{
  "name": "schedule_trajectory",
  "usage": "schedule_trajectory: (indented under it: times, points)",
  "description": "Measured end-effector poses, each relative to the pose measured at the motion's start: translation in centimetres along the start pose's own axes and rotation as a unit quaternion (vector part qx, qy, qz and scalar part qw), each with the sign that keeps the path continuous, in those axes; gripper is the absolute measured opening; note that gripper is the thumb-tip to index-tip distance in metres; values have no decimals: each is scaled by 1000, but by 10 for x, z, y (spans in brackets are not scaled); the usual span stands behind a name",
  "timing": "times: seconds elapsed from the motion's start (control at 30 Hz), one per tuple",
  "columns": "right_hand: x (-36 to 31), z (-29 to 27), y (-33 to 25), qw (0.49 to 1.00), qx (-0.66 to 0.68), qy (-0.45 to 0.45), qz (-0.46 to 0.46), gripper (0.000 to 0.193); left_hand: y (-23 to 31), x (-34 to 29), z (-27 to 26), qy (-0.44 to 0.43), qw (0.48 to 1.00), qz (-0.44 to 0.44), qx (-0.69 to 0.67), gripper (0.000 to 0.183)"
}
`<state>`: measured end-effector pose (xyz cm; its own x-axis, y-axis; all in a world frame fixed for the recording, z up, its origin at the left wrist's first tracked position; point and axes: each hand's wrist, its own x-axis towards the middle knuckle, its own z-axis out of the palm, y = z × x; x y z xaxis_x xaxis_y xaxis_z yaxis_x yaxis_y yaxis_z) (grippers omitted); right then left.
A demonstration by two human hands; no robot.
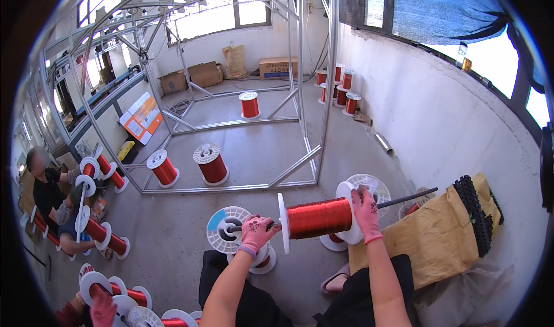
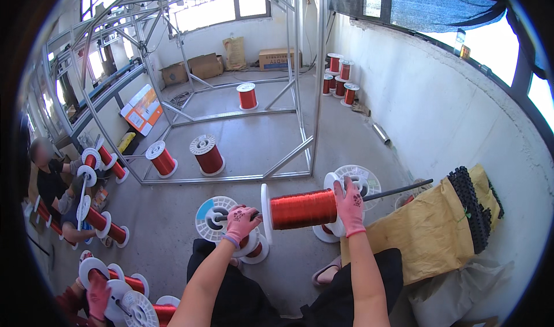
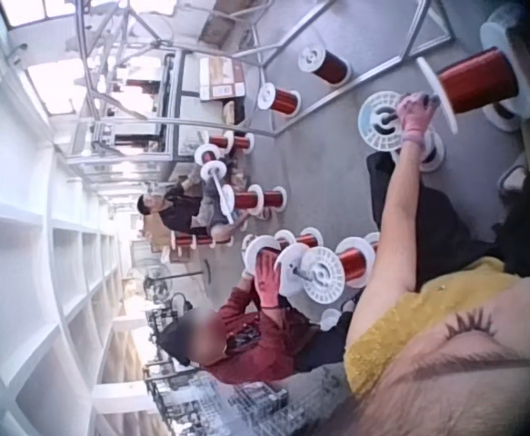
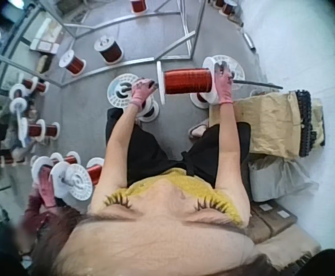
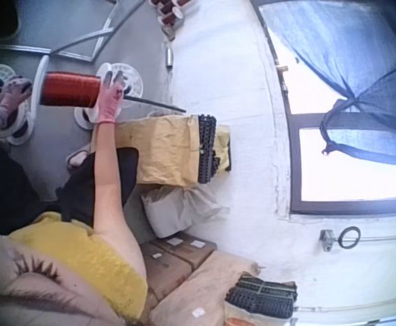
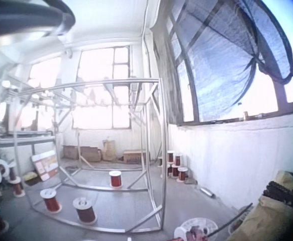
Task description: The person holds a metal rod with a white spool and winds red wire onto it by hand. They rotate the spool with their hands while sitting in a workspace containing several other wire spools and a metal frame structure.
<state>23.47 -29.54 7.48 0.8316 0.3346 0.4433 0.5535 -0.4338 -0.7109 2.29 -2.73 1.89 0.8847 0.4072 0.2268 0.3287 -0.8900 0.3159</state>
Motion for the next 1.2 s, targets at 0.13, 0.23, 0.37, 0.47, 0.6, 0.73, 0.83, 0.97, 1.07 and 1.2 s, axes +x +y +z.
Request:
schedule_trajectory:
  times: [0.13, 0.23, 0.37, 0.47, 0.6, 0.73, 0.83, 0.97, 1.07, 1.2]
  points:
    - [-59, 17, 14, 998, 3, 56, 33, 42, -5, -5, 2, 30, 999, 5, 10, 34]
    - [-147, 20, 85, 981, -157, -102, 53, 37, 1, -7, -2, 16, 1000, 6, 4, 34]
    - [-151, 10, 114, 986, -73, -3, 149, 32, -2, -2, 6, 67, 997, 42, 4, 40]
    - [-72, -3, 61, 996, 7, 80, 39, 34, 0, -2, 4, 38, 999, 22, 8, 39]
    - [2, -7, -15, 999, 24, 23, 11, 37, -1, -5, -3, 12, 1000, 6, 10, 35]
    - [-4, 10, 0, 996, -50, -27, 63, 42, 0, -5, 0, 16, 1000, 7, 18, 34]
    - [-41, 20, 27, 997, -20, 71, 20, 41, 1, -1, -2, 15, 1000, 11, 1, 43]
    - [-125, 17, 61, 990, -123, -42, 57, 36, -2, -7, -4, 8, 1000, 3, 1, 46]
    - [-175, 34, 156, 971, -206, -107, 60, 32, 5, -6, -3, 18, 1000, 15, 11, 45]
    - [-128, 15, 161, 976, -203, 65, -39, 31, 7, -2, -3, -3, 1000, 20, 11, 36]
